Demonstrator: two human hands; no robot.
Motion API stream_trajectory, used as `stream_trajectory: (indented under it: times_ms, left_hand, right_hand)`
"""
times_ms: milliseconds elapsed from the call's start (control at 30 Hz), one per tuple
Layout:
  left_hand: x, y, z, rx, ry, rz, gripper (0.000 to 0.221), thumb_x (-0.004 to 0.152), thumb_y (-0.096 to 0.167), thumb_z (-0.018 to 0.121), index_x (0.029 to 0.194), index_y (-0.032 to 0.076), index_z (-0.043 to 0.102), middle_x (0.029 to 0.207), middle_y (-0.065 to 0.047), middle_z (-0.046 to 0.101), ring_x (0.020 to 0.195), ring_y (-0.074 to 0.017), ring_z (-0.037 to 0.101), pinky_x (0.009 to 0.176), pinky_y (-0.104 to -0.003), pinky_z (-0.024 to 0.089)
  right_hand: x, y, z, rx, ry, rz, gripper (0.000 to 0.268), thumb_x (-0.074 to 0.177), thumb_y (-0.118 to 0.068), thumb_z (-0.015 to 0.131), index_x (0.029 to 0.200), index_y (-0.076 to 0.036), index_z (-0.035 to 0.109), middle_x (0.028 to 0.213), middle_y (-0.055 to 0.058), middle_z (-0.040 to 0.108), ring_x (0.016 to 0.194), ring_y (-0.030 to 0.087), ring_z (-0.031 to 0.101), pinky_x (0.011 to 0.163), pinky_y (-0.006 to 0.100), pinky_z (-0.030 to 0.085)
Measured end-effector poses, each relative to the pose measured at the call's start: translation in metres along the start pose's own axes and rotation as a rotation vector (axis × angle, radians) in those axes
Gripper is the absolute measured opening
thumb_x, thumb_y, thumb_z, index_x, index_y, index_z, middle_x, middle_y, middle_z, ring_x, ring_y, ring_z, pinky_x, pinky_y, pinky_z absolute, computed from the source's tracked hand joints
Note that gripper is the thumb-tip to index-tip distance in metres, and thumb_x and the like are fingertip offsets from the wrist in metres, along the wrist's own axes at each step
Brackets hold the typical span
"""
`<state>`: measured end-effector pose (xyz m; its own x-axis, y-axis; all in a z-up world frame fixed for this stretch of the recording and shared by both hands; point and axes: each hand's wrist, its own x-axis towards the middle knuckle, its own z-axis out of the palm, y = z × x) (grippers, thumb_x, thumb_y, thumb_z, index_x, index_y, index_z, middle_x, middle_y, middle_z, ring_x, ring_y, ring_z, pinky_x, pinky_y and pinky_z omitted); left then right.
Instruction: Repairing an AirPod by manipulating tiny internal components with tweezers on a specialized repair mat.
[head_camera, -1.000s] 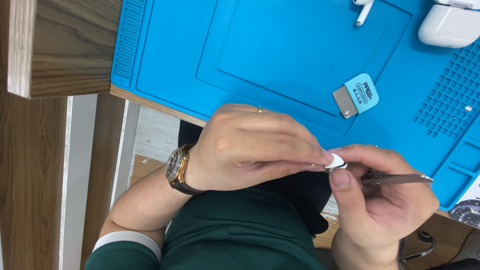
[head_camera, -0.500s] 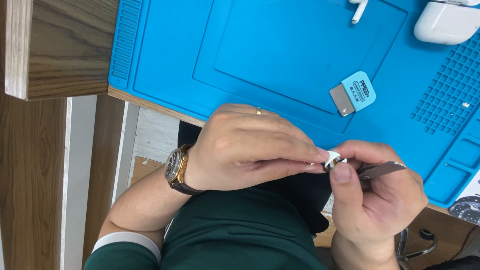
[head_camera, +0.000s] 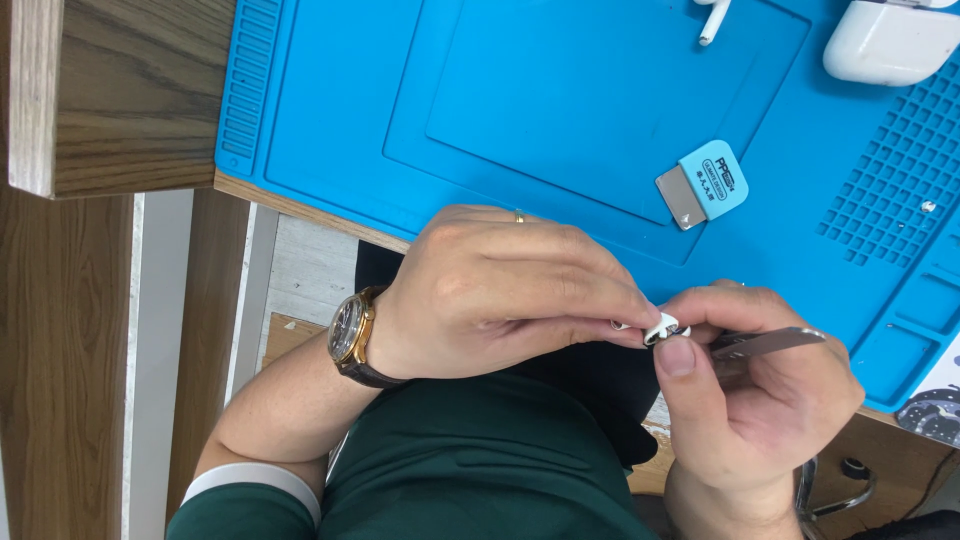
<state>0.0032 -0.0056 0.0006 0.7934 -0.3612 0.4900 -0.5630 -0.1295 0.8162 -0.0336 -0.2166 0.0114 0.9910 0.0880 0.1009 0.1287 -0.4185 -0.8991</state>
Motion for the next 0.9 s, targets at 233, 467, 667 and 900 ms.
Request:
stream_trajectory:
  times_ms: [233,467,667,900]
  left_hand:
    - [0.0,0.0,0.0,-0.011,-0.005,0.005,0.008,0.102,0.017,0.073,0.109,0.013,0.074,0.1,-0.001,0.078,0.087,-0.0165,0.08,0.063,-0.026,0.051]
    - [-0.002,0.001,0.003,-0.019,0.056,-0.065,0.01,0.103,0.016,0.073,0.112,0.014,0.074,0.108,0.001,0.079,0.099,-0.0174,0.084,0.072,-0.027,0.06]
    - [0.0,0.007,0.004,0.146,0.106,-0.064,0.007,0.1,0.011,0.076,0.106,0.007,0.074,0.106,-0.005,0.079,0.101,-0.0238,0.081,0.094,-0.04,0.057]
    - [-0.036,0.006,0.015,0.593,0.012,-0.094,0.015,0.105,0.015,0.085,0.117,0.011,0.076,0.135,-0.012,0.068,0.132,-0.0367,0.063,0.116,-0.063,0.032]
  right_hand:
    - [0.004,-0.002,0.0,-0.125,-0.02,-0.061,0.022,0.096,-0.011,0.061,0.086,0.008,0.063,0.079,0.017,0.065,0.06,0.022,0.053,0.059,0.03,0.041]
    - [0.003,-0.006,0.002,-0.049,0.023,0.013,0.037,0.098,-0.023,0.054,0.097,0.012,0.065,0.074,0.019,0.062,0.059,0.022,0.056,0.061,0.03,0.044]
    - [-0.007,0.013,-0.006,0.221,0.194,0.04,0.043,0.107,-0.04,0.054,0.106,0.003,0.059,0.062,0.007,0.039,0.047,0.013,0.037,0.049,0.027,0.031]
    - [-0.047,0.091,-0.048,0.415,0.096,-0.112,0.051,0.117,-0.068,0.039,0.138,-0.024,0.052,0.128,-0.001,0.045,0.107,0.013,0.057,0.076,0.031,0.065]
